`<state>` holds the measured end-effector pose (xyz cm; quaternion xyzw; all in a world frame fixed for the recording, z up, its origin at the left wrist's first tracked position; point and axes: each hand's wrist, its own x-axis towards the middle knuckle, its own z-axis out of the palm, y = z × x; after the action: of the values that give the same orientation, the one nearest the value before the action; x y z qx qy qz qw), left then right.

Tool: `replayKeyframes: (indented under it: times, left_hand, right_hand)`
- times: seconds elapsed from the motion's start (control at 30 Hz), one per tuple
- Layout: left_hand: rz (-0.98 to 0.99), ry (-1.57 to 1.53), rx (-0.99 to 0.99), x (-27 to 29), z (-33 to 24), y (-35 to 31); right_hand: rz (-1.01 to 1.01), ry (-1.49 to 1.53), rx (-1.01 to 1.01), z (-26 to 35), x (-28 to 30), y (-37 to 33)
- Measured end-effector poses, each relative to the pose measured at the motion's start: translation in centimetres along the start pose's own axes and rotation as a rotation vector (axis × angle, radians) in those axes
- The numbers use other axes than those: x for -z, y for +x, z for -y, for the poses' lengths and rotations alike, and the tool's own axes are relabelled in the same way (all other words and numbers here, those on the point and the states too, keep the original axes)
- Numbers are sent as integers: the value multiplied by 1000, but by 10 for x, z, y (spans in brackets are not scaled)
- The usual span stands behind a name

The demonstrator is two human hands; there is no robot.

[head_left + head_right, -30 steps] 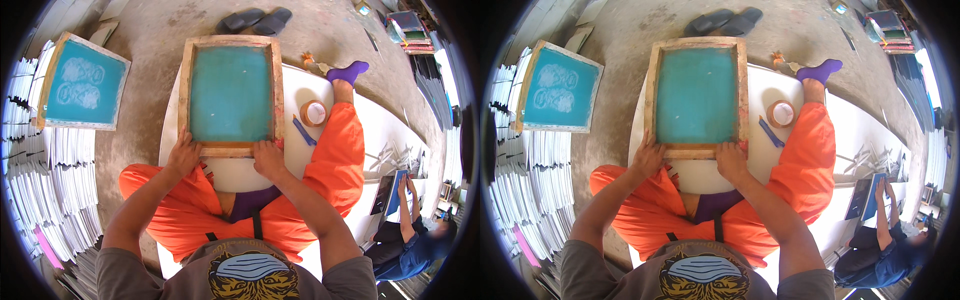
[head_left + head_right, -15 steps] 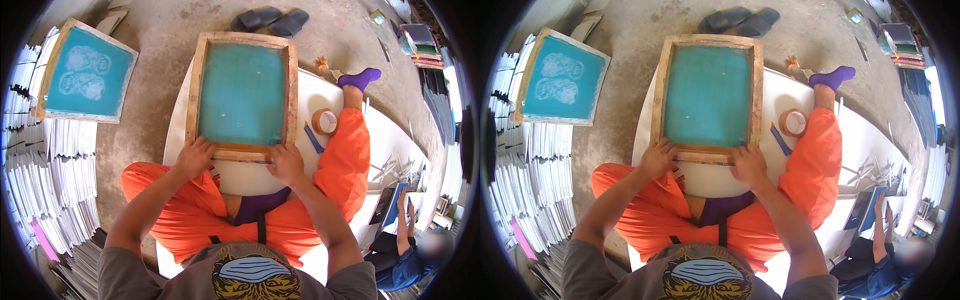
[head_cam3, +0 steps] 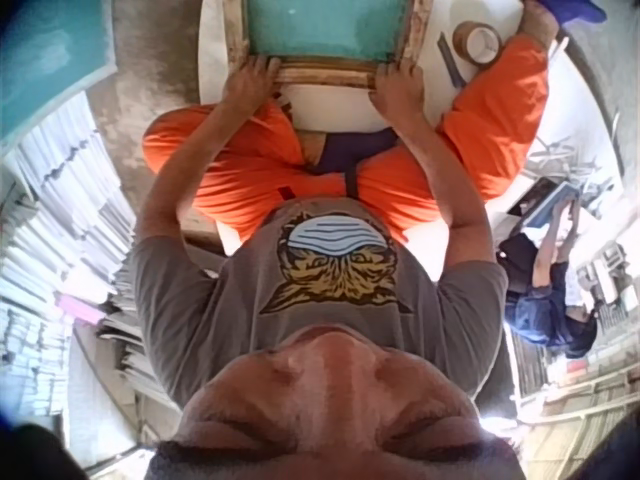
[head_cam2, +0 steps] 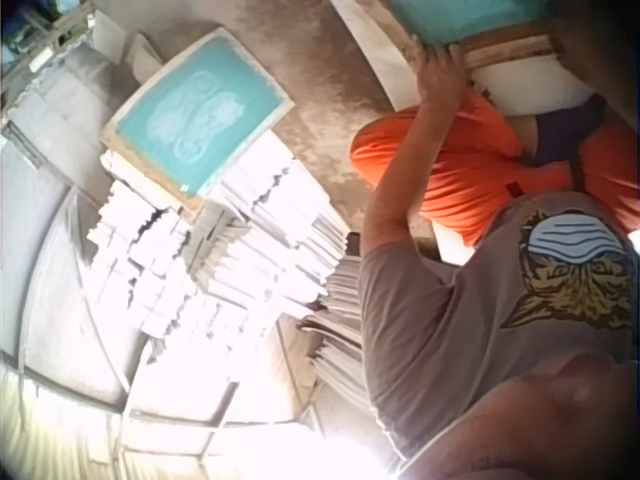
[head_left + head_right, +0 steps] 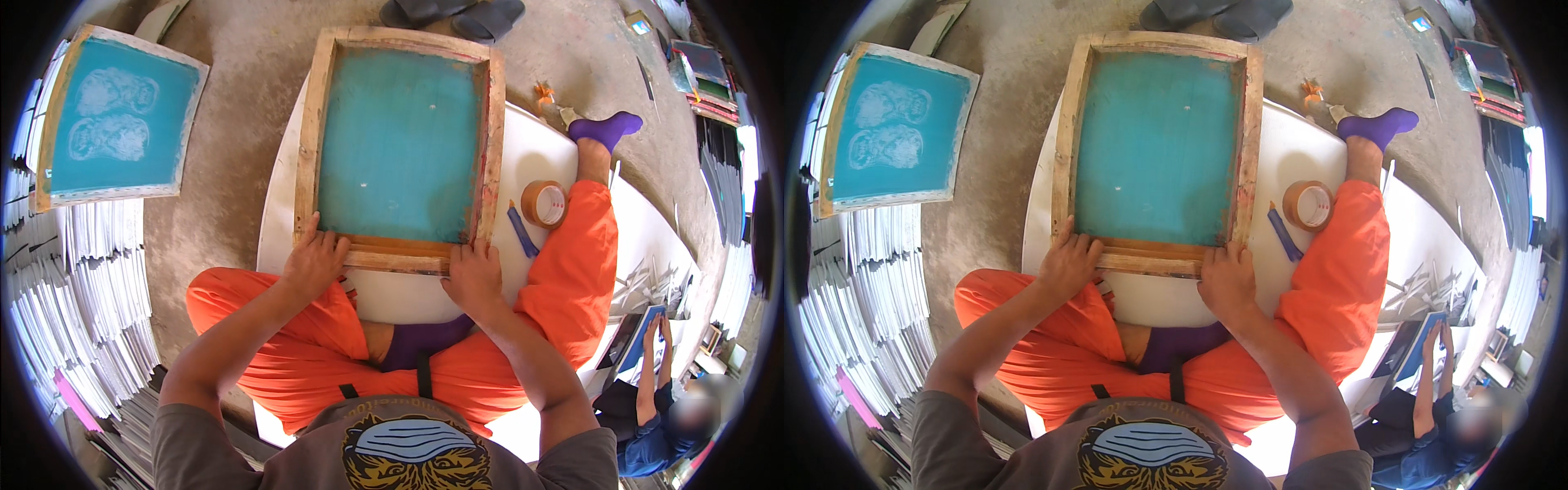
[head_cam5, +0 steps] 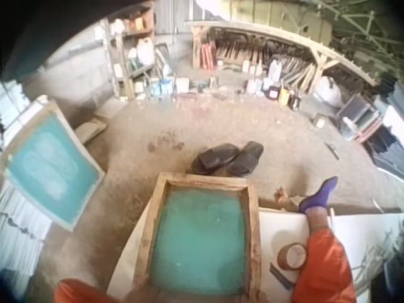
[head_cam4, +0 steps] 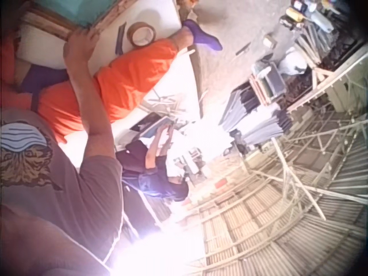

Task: The person sits on the floor and applies orange tape to the edges of a wooden frame containing a teal screen. They repeatedly tear strips of tape and press them onto the frame's perimeter, smoothing them down with their fingers.

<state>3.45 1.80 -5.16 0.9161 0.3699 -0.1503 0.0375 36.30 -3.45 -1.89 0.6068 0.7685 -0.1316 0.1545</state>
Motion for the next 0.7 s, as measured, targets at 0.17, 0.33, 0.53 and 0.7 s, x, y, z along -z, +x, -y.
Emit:
replayKeyframes:
  times: [0.17, 0.33, 0.53, 0.7]
  left_hand:
    - [-87, -238, 49, 22, 5, -3]
    - [-193, -460, 1, 39, -54, 38]
    - [-266, -438, -35, 16, -104, 79]
    - [-270, -320, -32, 15, -102, 76]
  right_hand:
    - [5, 659, -217, -22, 26, -2]
    - [-113, 559, 5, -13, 18, 4]
    - [35, 158, 55, -4, 10, 10]
    - [-8, -74, 70, -19, -2, -2]
